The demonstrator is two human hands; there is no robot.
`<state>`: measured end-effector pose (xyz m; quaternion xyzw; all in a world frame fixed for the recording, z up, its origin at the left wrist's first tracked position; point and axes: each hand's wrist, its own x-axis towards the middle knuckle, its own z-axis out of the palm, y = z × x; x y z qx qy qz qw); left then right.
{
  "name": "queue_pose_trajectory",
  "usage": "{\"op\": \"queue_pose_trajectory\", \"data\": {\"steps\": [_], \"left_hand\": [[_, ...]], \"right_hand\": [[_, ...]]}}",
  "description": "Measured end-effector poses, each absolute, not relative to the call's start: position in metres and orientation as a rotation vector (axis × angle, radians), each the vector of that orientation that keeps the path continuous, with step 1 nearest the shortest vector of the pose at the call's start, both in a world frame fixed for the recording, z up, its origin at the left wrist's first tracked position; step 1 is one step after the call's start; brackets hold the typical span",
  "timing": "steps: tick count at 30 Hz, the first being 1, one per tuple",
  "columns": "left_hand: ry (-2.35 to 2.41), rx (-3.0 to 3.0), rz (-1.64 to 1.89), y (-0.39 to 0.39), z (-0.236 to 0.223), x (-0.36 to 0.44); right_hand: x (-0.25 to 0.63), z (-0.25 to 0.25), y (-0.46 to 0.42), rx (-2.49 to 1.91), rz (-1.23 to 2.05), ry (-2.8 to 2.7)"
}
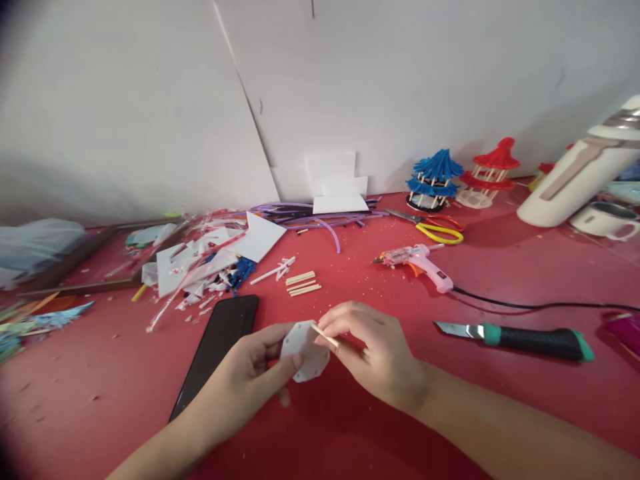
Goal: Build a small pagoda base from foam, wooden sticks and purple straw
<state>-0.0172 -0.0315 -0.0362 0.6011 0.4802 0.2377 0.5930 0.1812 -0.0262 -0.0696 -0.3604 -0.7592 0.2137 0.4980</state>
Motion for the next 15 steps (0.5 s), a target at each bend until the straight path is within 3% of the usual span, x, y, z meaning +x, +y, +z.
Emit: {"op": "queue_pose_trajectory", "data": {"steps": [15], "left_hand": [[1.213, 1.738, 0.65, -0.0376, -0.0324, -0.0153]], "right_hand": [[0.1804, -0.068, -0.0284, -0.786, 0.47, -1.875]]}}
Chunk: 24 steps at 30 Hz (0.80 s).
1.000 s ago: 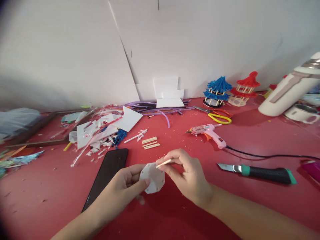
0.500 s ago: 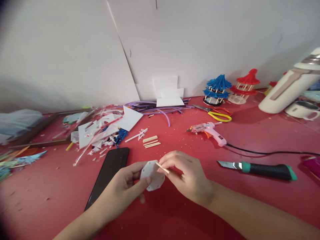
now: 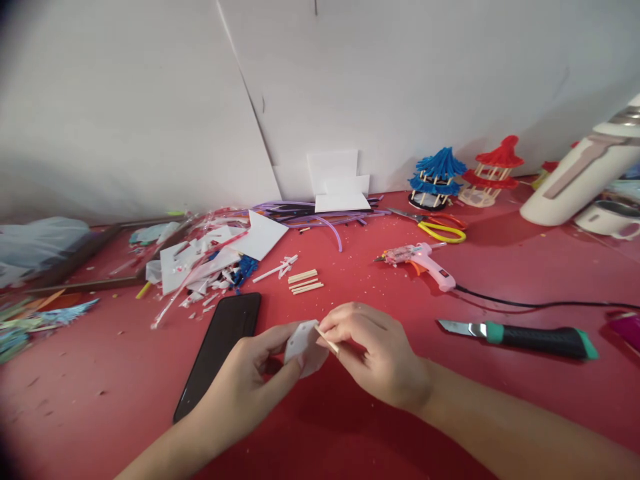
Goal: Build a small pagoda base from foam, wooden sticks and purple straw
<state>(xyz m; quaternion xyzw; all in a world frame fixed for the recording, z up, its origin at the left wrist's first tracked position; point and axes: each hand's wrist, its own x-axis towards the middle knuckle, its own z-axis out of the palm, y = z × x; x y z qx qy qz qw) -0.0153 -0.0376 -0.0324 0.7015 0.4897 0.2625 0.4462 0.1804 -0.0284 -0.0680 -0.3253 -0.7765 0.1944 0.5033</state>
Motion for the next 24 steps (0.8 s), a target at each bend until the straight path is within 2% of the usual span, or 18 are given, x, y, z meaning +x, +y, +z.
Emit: {"op": "queue_pose_trajectory", "data": {"steps": [7, 13, 18, 24], "left_hand": [[1.258, 1.772, 0.632, -0.033, -0.037, -0.018], [1.385, 1.691, 0.688, -0.024, -0.041, -0.023], [1.365, 1.673, 0.713, -0.029, -0.039, -0.023], [1.345, 1.84, 0.687, -0.033, -0.039, -0.021]], "right_hand": [[0.182, -0.067, -0.031, -0.809, 0.487, -1.869], [0.184, -0.058, -0.036, -0.605, 0.471, -2.051], [0.178, -0.066, -0.03, -0.818, 0.369, -2.037], [0.173, -0.065, -0.032, -1.075, 0.506, -1.889]]}}
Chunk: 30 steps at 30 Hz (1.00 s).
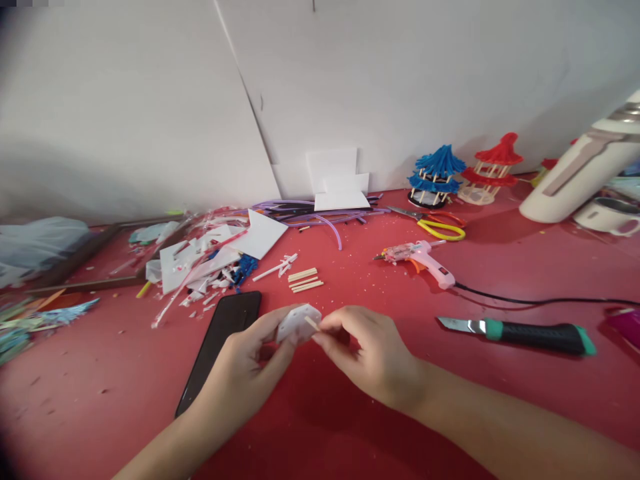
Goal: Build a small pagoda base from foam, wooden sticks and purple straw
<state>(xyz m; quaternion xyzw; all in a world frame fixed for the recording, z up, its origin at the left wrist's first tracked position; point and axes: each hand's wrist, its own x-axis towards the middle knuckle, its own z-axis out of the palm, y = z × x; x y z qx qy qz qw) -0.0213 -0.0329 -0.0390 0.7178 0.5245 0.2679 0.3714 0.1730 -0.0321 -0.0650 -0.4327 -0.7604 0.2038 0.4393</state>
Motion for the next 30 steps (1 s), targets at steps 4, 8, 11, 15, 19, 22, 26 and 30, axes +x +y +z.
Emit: {"op": "queue_pose_trajectory", "data": {"steps": [4, 8, 11, 15, 19, 22, 26, 30], "left_hand": [[1.328, 1.996, 0.723, -0.0337, -0.0426, -0.0221], [1.307, 2.253, 0.815, -0.033, -0.0466, -0.0237], [1.233, 2.411, 0.917, -0.0313, -0.0489, -0.0248], [1.151, 2.522, 1.032, -0.0298, -0.0495, -0.0253], [1.065, 2.602, 1.094, -0.0292, -0.0462, -0.0256], [1.014, 2.629, 1.104, -0.0283, -0.0446, -0.0265], [1.022, 2.608, 1.083, -0.0289, -0.0469, -0.028], [1.158, 2.439, 1.024, -0.0337, -0.0472, -0.027]], "right_hand": [[0.1716, -0.0626, -0.0329, -1.119, 0.569, -1.861], [0.1702, -0.0636, -0.0336, -1.205, 0.679, -1.786], [0.1692, -0.0625, -0.0355, -1.24, 0.792, -1.75], [0.1682, -0.0589, -0.0394, -1.226, 0.854, -1.742], [0.1684, -0.0562, -0.0418, -1.205, 0.985, -1.696], [0.1686, -0.0558, -0.0419, -1.162, 1.244, -1.588], [0.1656, -0.0575, -0.0409, -1.095, 1.51, -1.392], [0.1666, -0.0558, -0.0341, -1.053, 1.597, -1.346]]}}
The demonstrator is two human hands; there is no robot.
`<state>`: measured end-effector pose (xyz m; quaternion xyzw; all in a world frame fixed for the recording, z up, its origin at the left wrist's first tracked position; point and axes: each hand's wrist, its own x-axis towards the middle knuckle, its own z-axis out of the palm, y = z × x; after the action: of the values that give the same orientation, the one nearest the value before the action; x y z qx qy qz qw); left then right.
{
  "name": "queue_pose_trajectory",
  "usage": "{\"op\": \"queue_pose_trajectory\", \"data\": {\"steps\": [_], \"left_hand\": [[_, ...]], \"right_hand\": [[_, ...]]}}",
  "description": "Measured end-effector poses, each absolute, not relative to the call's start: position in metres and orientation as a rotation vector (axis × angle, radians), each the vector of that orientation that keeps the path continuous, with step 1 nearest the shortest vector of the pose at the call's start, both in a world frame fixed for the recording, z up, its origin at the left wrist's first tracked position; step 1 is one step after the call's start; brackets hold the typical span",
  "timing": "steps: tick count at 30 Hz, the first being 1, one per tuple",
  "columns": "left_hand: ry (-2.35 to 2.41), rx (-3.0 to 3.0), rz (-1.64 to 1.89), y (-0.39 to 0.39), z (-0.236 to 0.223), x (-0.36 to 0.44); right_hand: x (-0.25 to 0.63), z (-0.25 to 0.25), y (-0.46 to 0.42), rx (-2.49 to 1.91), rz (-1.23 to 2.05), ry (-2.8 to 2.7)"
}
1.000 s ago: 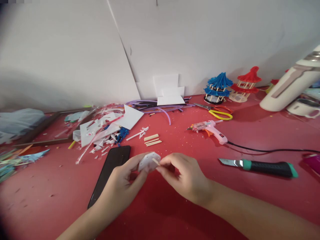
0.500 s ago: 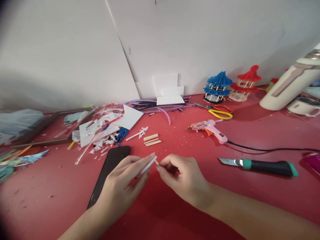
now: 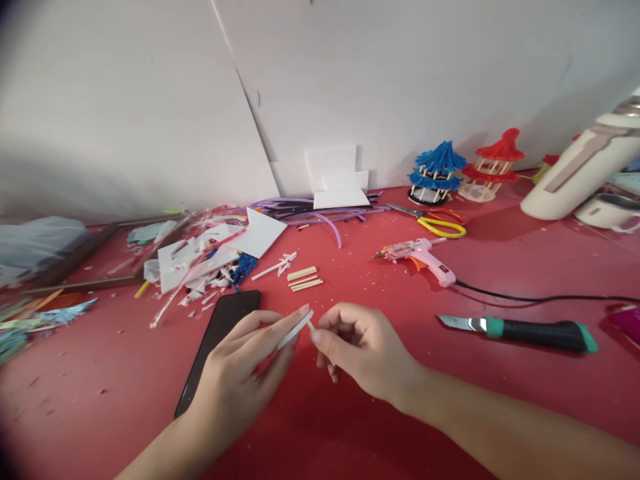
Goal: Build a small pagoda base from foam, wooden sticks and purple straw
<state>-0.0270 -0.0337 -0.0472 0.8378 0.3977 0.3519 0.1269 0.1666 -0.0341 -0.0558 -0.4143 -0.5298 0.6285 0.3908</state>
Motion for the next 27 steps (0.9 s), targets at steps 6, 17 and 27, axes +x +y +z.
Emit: {"op": "queue_pose_trajectory", "data": {"steps": [6, 17, 27], "left_hand": [[1.463, 1.589, 0.865, -0.029, -0.04, -0.028], [1.195, 1.425, 0.544, -0.025, -0.039, -0.02], [1.324, 1.211, 0.838, -0.022, -0.039, -0.024]], "right_hand": [[0.205, -0.049, -0.003, -1.2, 1.089, -1.466], [0.187, -0.047, -0.03, -0.537, 0.445, -2.181], [0.215, -0.059, 0.014, -1.521, 0.564, -2.225]]}}
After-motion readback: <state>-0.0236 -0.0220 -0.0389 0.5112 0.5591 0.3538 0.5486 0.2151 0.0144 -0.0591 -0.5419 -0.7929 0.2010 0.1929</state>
